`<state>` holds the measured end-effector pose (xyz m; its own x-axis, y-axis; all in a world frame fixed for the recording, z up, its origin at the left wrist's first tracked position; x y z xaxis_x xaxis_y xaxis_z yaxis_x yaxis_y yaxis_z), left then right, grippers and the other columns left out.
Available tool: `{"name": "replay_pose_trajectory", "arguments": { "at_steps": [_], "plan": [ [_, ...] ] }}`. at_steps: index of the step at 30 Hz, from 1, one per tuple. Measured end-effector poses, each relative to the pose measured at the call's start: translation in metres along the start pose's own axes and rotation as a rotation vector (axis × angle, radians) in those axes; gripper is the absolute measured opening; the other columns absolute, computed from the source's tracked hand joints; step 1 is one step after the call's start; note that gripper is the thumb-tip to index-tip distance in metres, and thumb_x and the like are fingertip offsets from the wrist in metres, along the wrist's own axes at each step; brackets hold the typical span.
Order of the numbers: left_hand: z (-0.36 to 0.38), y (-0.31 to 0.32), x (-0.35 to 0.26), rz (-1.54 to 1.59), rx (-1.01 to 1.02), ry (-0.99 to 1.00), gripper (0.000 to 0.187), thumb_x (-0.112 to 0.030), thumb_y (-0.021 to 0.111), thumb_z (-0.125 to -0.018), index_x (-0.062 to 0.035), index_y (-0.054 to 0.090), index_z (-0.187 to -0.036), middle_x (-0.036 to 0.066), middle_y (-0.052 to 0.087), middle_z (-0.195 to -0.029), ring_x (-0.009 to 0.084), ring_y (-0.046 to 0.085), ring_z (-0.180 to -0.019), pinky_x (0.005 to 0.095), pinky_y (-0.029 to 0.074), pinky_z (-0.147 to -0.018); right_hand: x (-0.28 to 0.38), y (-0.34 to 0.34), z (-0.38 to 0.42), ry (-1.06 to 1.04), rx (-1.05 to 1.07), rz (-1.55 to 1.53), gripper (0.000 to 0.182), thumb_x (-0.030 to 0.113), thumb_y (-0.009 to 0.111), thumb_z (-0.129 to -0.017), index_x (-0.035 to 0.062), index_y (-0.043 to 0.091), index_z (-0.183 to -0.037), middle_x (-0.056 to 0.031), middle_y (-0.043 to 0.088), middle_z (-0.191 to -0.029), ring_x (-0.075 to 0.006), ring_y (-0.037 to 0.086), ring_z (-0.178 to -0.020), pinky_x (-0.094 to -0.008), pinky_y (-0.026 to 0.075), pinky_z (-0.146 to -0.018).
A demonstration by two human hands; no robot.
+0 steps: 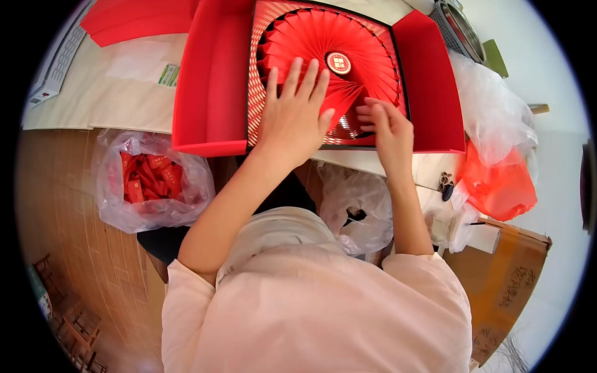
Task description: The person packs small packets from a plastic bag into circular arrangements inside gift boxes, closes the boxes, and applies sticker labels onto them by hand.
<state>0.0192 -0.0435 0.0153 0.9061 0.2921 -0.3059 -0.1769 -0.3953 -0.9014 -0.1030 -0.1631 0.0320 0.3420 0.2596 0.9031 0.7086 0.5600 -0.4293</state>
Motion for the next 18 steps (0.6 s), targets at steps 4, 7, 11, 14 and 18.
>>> {"name": "replay_pose_trajectory", "arguments": {
  "at_steps": [4, 7, 11, 14, 18],
  "plan": [
    [0.001, -0.001, 0.0, -0.045, -0.023, -0.033, 0.059, -0.036, 0.045, -0.094, -0.006, 0.034, -0.144, 0.017, 0.029, -0.15, 0.0357, 0.021, -0.14, 0.0543, 0.013, -0.113, 0.007, 0.015, -0.006, -0.049, 0.026, 0.367, 0.035, 0.024, 0.05, -0.093, -0.0096, 0.058, -0.098, -0.0306, 0.062, -0.084, -0.0443, 0.061, -0.086, -0.0458, 0.048, -0.075],
    [0.004, -0.005, 0.0, -0.024, -0.028, -0.049, 0.061, -0.039, 0.046, -0.093, -0.0071, 0.034, -0.144, 0.018, 0.028, -0.15, 0.0374, 0.021, -0.14, 0.0552, 0.013, -0.113, 0.009, 0.037, -0.02, -0.079, 0.071, 0.439, 0.034, 0.023, 0.048, -0.094, -0.0091, 0.056, -0.091, -0.0311, 0.061, -0.082, -0.0469, 0.059, -0.083, -0.0498, 0.047, -0.074],
    [0.005, -0.008, -0.002, -0.013, -0.019, -0.011, 0.063, -0.045, 0.048, -0.091, -0.0117, 0.036, -0.144, 0.019, 0.027, -0.15, 0.0393, 0.02, -0.14, 0.058, 0.012, -0.112, 0.019, 0.05, -0.029, -0.172, 0.031, 0.543, 0.033, 0.023, 0.043, -0.096, -0.0079, 0.054, -0.091, -0.0316, 0.06, -0.082, -0.0484, 0.058, -0.083, -0.0527, 0.045, -0.073],
    [0.005, -0.01, -0.007, -0.025, -0.005, -0.027, 0.061, -0.044, 0.049, -0.091, -0.0153, 0.038, -0.143, 0.018, 0.025, -0.151, 0.0417, 0.02, -0.139, 0.0605, 0.013, -0.111, 0.017, 0.044, -0.032, -0.167, -0.027, 0.508, 0.04, 0.031, 0.048, -0.095, -0.0079, 0.056, -0.093, -0.0293, 0.063, -0.082, -0.0474, 0.06, -0.083, -0.0504, 0.046, -0.073],
    [0.008, -0.014, -0.007, 0.031, -0.041, -0.041, 0.06, -0.042, 0.054, -0.087, -0.0133, 0.044, -0.139, 0.019, 0.03, -0.148, 0.0432, 0.022, -0.138, 0.0605, 0.012, -0.111, 0.005, 0.043, -0.041, -0.095, -0.06, 0.383, 0.042, 0.031, 0.055, -0.091, -0.0094, 0.052, -0.104, -0.0284, 0.064, -0.087, -0.0442, 0.062, -0.088, -0.0459, 0.048, -0.076]
  ]
}}
Point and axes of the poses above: each hand's wrist, its own z-axis away from the middle knuckle, its own y-axis out of the palm, x = y × z, the point moved 5 cm from there along -z, towards the middle knuckle
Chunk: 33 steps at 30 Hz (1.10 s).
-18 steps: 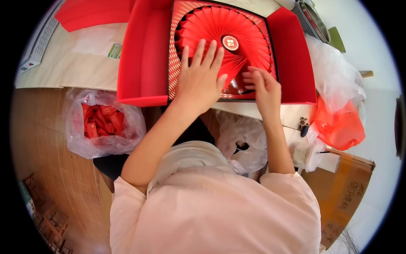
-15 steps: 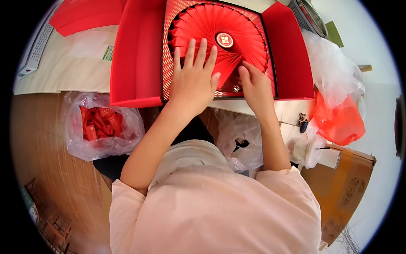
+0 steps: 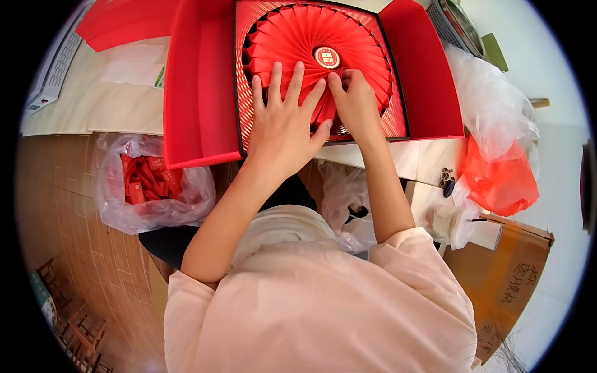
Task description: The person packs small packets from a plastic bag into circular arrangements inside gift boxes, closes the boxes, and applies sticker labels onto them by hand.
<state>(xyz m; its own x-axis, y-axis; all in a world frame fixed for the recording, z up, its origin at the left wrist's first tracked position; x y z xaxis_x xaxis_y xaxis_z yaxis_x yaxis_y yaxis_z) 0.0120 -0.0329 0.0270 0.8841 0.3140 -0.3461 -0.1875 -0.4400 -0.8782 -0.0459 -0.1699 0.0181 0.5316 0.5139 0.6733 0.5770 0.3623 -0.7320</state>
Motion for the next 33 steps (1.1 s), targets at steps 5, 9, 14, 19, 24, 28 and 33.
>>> {"name": "replay_pose_trajectory", "arguments": {
  "at_steps": [5, 9, 14, 19, 24, 28, 33],
  "plan": [
    [0.0, -0.003, 0.0, 0.057, 0.0, 0.004, 0.059, -0.041, 0.058, -0.083, -0.0095, 0.049, -0.131, 0.02, 0.035, -0.144, 0.0441, 0.025, -0.136, 0.0618, 0.013, -0.11, -0.017, 0.011, 0.0, -0.184, 0.004, -0.239, 0.043, 0.021, 0.057, -0.087, -0.0111, 0.044, -0.113, -0.0315, 0.06, -0.101, -0.0419, 0.061, -0.095, -0.0419, 0.048, -0.082],
    [0.0, -0.001, 0.003, 0.052, -0.013, -0.005, 0.057, -0.038, 0.06, -0.081, -0.0063, 0.049, -0.127, 0.02, 0.036, -0.142, 0.0435, 0.025, -0.135, 0.062, 0.014, -0.11, -0.01, 0.015, -0.004, -0.159, -0.037, -0.311, 0.047, 0.021, 0.058, -0.085, -0.0131, 0.044, -0.114, -0.0322, 0.058, -0.108, -0.04, 0.06, -0.101, -0.0401, 0.047, -0.086],
    [0.001, -0.003, 0.002, 0.069, -0.015, -0.008, 0.056, -0.029, 0.059, -0.078, -0.0065, 0.048, -0.128, 0.02, 0.036, -0.142, 0.0424, 0.024, -0.136, 0.0619, 0.014, -0.11, -0.015, 0.019, -0.005, 0.136, 0.038, -0.318, 0.054, 0.022, 0.056, -0.086, -0.0179, 0.04, -0.119, -0.0355, 0.053, -0.115, -0.0412, 0.054, -0.112, -0.0393, 0.043, -0.094],
    [0.003, -0.003, 0.005, 0.121, -0.013, -0.005, 0.058, -0.025, 0.057, -0.076, -0.0068, 0.045, -0.129, 0.02, 0.035, -0.143, 0.0426, 0.022, -0.137, 0.0619, 0.012, -0.111, -0.017, 0.021, -0.002, -0.008, 0.062, -0.275, 0.049, 0.015, 0.049, -0.088, -0.0189, 0.039, -0.121, -0.0392, 0.049, -0.118, -0.0451, 0.049, -0.115, -0.0432, 0.038, -0.099],
    [0.003, -0.001, 0.005, 0.103, -0.025, -0.008, 0.058, -0.026, 0.055, -0.08, -0.0066, 0.043, -0.134, 0.019, 0.033, -0.145, 0.042, 0.021, -0.138, 0.0609, 0.012, -0.111, 0.006, 0.023, 0.003, -0.08, 0.085, 0.086, 0.042, 0.012, 0.045, -0.087, -0.0172, 0.041, -0.117, -0.0382, 0.053, -0.108, -0.0498, 0.052, -0.101, -0.0474, 0.042, -0.09],
    [0.001, 0.0, 0.006, 0.099, -0.032, -0.035, 0.058, -0.025, 0.054, -0.082, -0.0048, 0.043, -0.135, 0.019, 0.034, -0.145, 0.0409, 0.023, -0.137, 0.0599, 0.013, -0.111, 0.0, 0.017, 0.002, 0.094, 0.192, -0.248, 0.046, 0.009, 0.044, -0.086, -0.0164, 0.036, -0.123, -0.0374, 0.054, -0.11, -0.0457, 0.056, -0.103, -0.0452, 0.044, -0.089],
    [0.002, 0.0, 0.008, 0.099, -0.07, -0.049, 0.059, -0.02, 0.052, -0.083, 0.0009, 0.039, -0.137, 0.021, 0.034, -0.145, 0.0396, 0.027, -0.136, 0.0535, 0.017, -0.113, 0.009, 0.026, 0.004, -0.02, -0.029, -0.032, 0.044, 0.01, 0.044, -0.086, -0.0147, 0.037, -0.122, -0.0348, 0.057, -0.105, -0.045, 0.059, -0.098, -0.0468, 0.047, -0.084]
  ]
}}
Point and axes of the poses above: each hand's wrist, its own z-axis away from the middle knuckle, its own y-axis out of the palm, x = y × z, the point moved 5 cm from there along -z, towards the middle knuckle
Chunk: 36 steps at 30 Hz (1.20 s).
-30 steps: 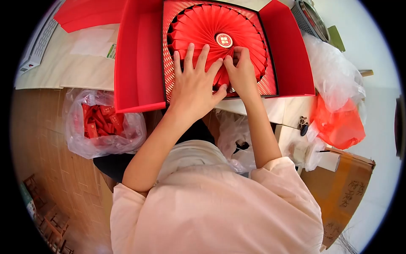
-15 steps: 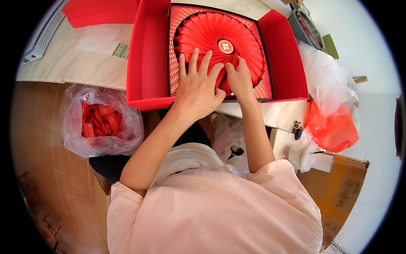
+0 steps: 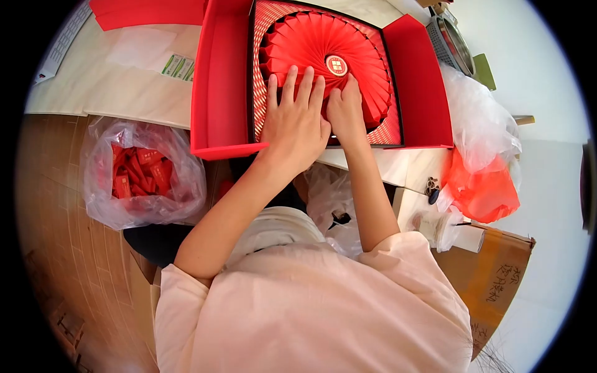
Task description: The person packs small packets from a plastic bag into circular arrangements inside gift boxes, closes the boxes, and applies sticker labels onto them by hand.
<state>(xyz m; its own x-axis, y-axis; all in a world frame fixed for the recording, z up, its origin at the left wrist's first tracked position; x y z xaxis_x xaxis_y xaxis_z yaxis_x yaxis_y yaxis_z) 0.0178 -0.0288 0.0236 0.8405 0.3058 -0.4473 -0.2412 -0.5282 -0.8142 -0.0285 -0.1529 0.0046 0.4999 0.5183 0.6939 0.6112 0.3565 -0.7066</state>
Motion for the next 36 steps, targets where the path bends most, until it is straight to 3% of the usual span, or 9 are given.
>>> {"name": "replay_pose_trajectory", "arguments": {
  "at_steps": [3, 6, 10, 14, 18, 22, 28, 34, 36],
  "plan": [
    [-0.003, 0.002, 0.003, 0.074, -0.05, -0.076, 0.058, -0.013, 0.053, -0.083, 0.0021, 0.039, -0.137, 0.023, 0.033, -0.144, 0.0391, 0.027, -0.136, 0.0501, 0.018, -0.114, 0.018, -0.004, -0.001, -0.035, -0.037, 0.381, 0.031, 0.019, 0.048, -0.088, -0.0084, 0.044, -0.102, -0.0302, 0.061, -0.093, -0.0439, 0.063, -0.085, -0.0497, 0.051, -0.074],
    [-0.004, 0.002, 0.007, 0.162, -0.11, -0.111, 0.057, -0.007, 0.052, -0.083, 0.0021, 0.038, -0.137, 0.025, 0.032, -0.144, 0.0375, 0.027, -0.136, 0.0485, 0.018, -0.114, 0.034, -0.01, -0.003, 0.063, 0.069, 0.593, 0.044, 0.037, 0.043, -0.095, -0.0069, 0.044, -0.101, -0.0312, 0.063, -0.082, -0.0451, 0.063, -0.081, -0.0499, 0.051, -0.072],
    [-0.004, 0.006, 0.011, -0.066, -0.027, -0.131, 0.054, -0.011, 0.05, -0.085, 0.0012, 0.041, -0.136, 0.02, 0.032, -0.147, 0.0312, 0.023, -0.14, 0.0508, 0.012, -0.115, 0.007, -0.026, -0.004, -0.07, 0.121, 0.205, 0.051, 0.041, 0.041, -0.097, -0.0083, 0.047, -0.109, -0.0302, 0.063, -0.086, -0.0503, 0.059, -0.088, -0.0548, 0.044, -0.077],
    [-0.001, 0.003, 0.011, -0.085, -0.08, -0.154, 0.056, -0.01, 0.051, -0.084, 0.0005, 0.04, -0.138, 0.019, 0.033, -0.147, 0.0305, 0.022, -0.141, 0.0511, 0.009, -0.115, 0.0, -0.061, 0.008, -0.105, 0.231, 0.139, 0.044, 0.031, 0.054, -0.094, -0.0076, 0.046, -0.115, -0.0225, 0.065, -0.082, -0.0361, 0.064, -0.076, -0.0421, 0.049, -0.068],
    [0.018, -0.028, -0.013, -0.083, -0.026, -0.135, 0.048, -0.015, 0.05, -0.093, 0.0012, 0.041, -0.136, 0.018, 0.032, -0.147, 0.036, 0.027, -0.138, 0.047, 0.029, -0.109, -0.009, -0.052, 0.014, 0.087, 0.472, -0.174, 0.049, 0.027, 0.068, -0.087, -0.0074, 0.045, -0.112, -0.0142, 0.061, -0.073, -0.0163, 0.059, -0.066, -0.0285, 0.047, -0.06],
    [0.034, -0.011, -0.016, -0.133, -0.032, -0.147, 0.06, -0.025, 0.057, -0.089, 0.0042, 0.038, -0.138, 0.02, 0.031, -0.147, 0.0412, 0.033, -0.133, 0.0453, 0.034, -0.106, -0.011, -0.033, 0.012, 0.031, 0.422, -0.167, 0.053, 0.032, 0.071, -0.085, -0.0063, 0.043, -0.109, -0.0119, 0.059, -0.072, -0.0152, 0.056, -0.064, -0.0287, 0.046, -0.059],
    [0.037, -0.013, -0.019, -0.228, 0.069, -0.005, 0.071, -0.038, 0.063, -0.083, -0.0157, 0.035, -0.144, 0.016, 0.031, -0.148, 0.0407, 0.033, -0.133, 0.0501, 0.033, -0.105, -0.009, -0.03, 0.01, -0.097, 0.389, -0.129, 0.052, 0.032, 0.073, -0.083, -0.0045, 0.041, -0.102, -0.0105, 0.052, -0.067, -0.0153, 0.049, -0.059, -0.0293, 0.045, -0.056],
    [0.041, -0.009, -0.02, -0.251, 0.173, 0.03, 0.076, -0.041, 0.068, -0.077, -0.0174, 0.038, -0.143, 0.012, 0.033, -0.148, 0.0319, 0.033, -0.135, 0.0497, 0.033, -0.106, -0.016, -0.035, 0.014, 0.022, 0.417, -0.242, 0.042, 0.029, 0.068, -0.087, -0.0027, 0.043, -0.1, -0.0146, 0.059, -0.068, -0.023, 0.059, -0.061, -0.0345, 0.047, -0.058],
    [0.037, -0.011, -0.019, -0.198, 0.163, 0.028, 0.076, -0.04, 0.068, -0.077, -0.0176, 0.038, -0.143, 0.013, 0.034, -0.147, 0.033, 0.034, -0.135, 0.0484, 0.032, -0.107, 0.002, -0.049, 0.015, -0.169, 0.219, 0.012, 0.038, 0.027, 0.066, -0.088, -0.0025, 0.045, -0.1, -0.0152, 0.06, -0.068, -0.0292, 0.059, -0.059, -0.037, 0.048, -0.059]
  ]
}}
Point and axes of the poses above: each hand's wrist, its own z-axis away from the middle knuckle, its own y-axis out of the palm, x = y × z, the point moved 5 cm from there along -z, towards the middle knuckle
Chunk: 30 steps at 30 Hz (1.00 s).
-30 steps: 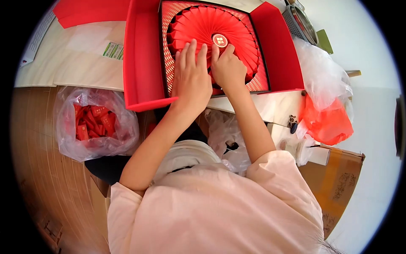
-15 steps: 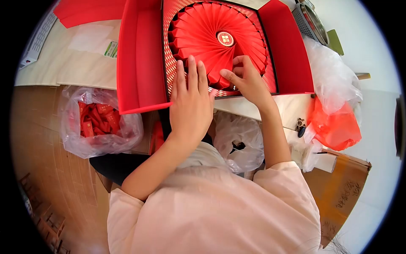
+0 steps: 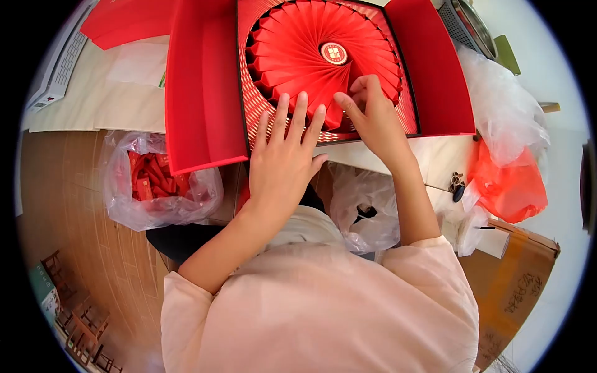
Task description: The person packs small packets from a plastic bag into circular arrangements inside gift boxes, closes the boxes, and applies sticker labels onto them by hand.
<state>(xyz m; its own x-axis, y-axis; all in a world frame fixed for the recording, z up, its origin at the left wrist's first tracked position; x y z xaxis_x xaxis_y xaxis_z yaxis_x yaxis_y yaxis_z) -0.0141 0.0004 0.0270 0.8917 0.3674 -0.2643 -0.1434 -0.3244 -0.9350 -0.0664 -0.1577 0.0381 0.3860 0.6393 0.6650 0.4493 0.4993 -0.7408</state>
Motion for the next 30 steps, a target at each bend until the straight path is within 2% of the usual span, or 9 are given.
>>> {"name": "replay_pose_trajectory", "arguments": {
  "at_steps": [2, 4, 6, 11, 22, 25, 28, 29, 30],
  "plan": [
    [0.001, -0.001, 0.001, -0.004, -0.012, 0.006, 0.077, -0.04, 0.068, -0.078, -0.0114, 0.037, -0.143, 0.013, 0.035, -0.147, 0.0339, 0.034, -0.134, 0.0473, 0.033, -0.107, 0.007, -0.003, -0.002, 0.057, -0.004, 0.045, 0.034, 0.023, 0.064, -0.088, -0.0021, 0.047, -0.101, -0.0162, 0.062, -0.079, -0.032, 0.061, -0.071, -0.037, 0.049, -0.065],
    [0.002, -0.001, 0.005, 0.132, -0.053, -0.038, 0.08, -0.041, 0.067, -0.079, -0.0042, 0.035, -0.142, 0.017, 0.033, -0.147, 0.0355, 0.033, -0.135, 0.0468, 0.033, -0.106, 0.021, -0.004, -0.005, -0.368, -0.17, 0.183, 0.032, 0.02, 0.064, -0.087, -0.0022, 0.05, -0.105, -0.0198, 0.06, -0.099, -0.0328, 0.059, -0.092, -0.0384, 0.048, -0.078],
    [0.005, -0.005, 0.007, 0.131, -0.07, -0.095, 0.084, -0.043, 0.066, -0.08, 0.0021, 0.031, -0.141, 0.022, 0.03, -0.147, 0.0365, 0.03, -0.136, 0.0457, 0.033, -0.106, 0.031, 0.008, -0.013, -0.543, -0.075, 0.181, 0.047, 0.024, 0.061, -0.089, 0.0, 0.047, -0.127, -0.0209, 0.045, -0.133, -0.0389, 0.04, -0.125, -0.0449, 0.033, -0.104],
    [0.017, 0.003, 0.008, 0.066, -0.084, -0.185, 0.089, -0.041, 0.069, -0.077, 0.0079, 0.03, -0.14, 0.023, 0.029, -0.147, 0.0344, 0.03, -0.137, 0.0408, 0.033, -0.107, 0.055, 0.051, -0.048, -0.781, 0.033, 0.425, 0.058, 0.041, 0.048, -0.094, 0.0077, 0.04, -0.14, -0.0172, 0.032, -0.148, -0.0345, 0.03, -0.137, -0.0476, 0.022, -0.112],
    [0.03, 0.003, 0.013, 0.26, -0.282, 0.007, 0.064, -0.02, 0.067, -0.078, -0.0021, 0.043, -0.135, 0.016, 0.04, -0.142, 0.0292, 0.047, -0.122, 0.0398, 0.039, -0.097, 0.057, 0.061, -0.055, -0.708, 0.001, 0.225, 0.049, 0.034, 0.047, -0.095, 0.0013, 0.048, -0.131, -0.0195, 0.044, -0.139, -0.0329, 0.04, -0.131, -0.0442, 0.029, -0.109],
    [0.055, -0.007, 0.02, 0.552, -0.482, 0.177, 0.036, -0.005, 0.063, -0.077, -0.0074, 0.061, -0.113, 0.013, 0.058, -0.119, 0.029, 0.059, -0.101, 0.0383, 0.048, -0.082, 0.05, 0.028, -0.051, -0.406, -0.218, -0.184, 0.027, 0.017, 0.051, -0.094, -0.0015, 0.059, -0.111, -0.0177, 0.06, -0.115, -0.0323, 0.055, -0.112, -0.0402, 0.041, -0.097],
    [0.093, 0.003, 0.035, 0.657, -0.514, 0.216, 0.029, 0.001, 0.06, -0.075, -0.0078, 0.065, -0.103, 0.01, 0.062, -0.108, 0.027, 0.062, -0.093, 0.0371, 0.051, -0.075, 0.035, 0.004, -0.01, -0.228, -0.523, -0.252, 0.02, 0.005, 0.047, -0.096, -0.003, 0.058, -0.109, -0.0119, 0.062, -0.098, -0.0206, 0.06, -0.1, -0.0319, 0.047, -0.09],
    [0.109, 0.009, 0.041, 0.728, -0.478, 0.222, 0.028, 0.004, 0.059, -0.074, -0.008, 0.066, -0.098, 0.01, 0.063, -0.104, 0.026, 0.063, -0.09, 0.0367, 0.051, -0.072, 0.052, 0.008, 0.015, -0.297, -0.617, -0.463, 0.014, 0.004, 0.046, -0.094, -0.0032, 0.055, -0.101, -0.012, 0.058, -0.087, -0.0214, 0.059, -0.088, -0.0337, 0.049, -0.08],
    [0.125, 0.016, 0.051, 0.682, -0.508, 0.121, 0.028, 0.004, 0.059, -0.074, -0.008, 0.066, -0.098, 0.01, 0.063, -0.104, 0.026, 0.063, -0.09, 0.0367, 0.051, -0.072, 0.069, 0.008, 0.037, -0.414, -0.578, -0.298, 0.007, 0.005, 0.046, -0.09, -0.0006, 0.051, -0.091, -0.0111, 0.053, -0.08, -0.0183, 0.052, -0.072, -0.0307, 0.044, -0.066]
  ]
}}
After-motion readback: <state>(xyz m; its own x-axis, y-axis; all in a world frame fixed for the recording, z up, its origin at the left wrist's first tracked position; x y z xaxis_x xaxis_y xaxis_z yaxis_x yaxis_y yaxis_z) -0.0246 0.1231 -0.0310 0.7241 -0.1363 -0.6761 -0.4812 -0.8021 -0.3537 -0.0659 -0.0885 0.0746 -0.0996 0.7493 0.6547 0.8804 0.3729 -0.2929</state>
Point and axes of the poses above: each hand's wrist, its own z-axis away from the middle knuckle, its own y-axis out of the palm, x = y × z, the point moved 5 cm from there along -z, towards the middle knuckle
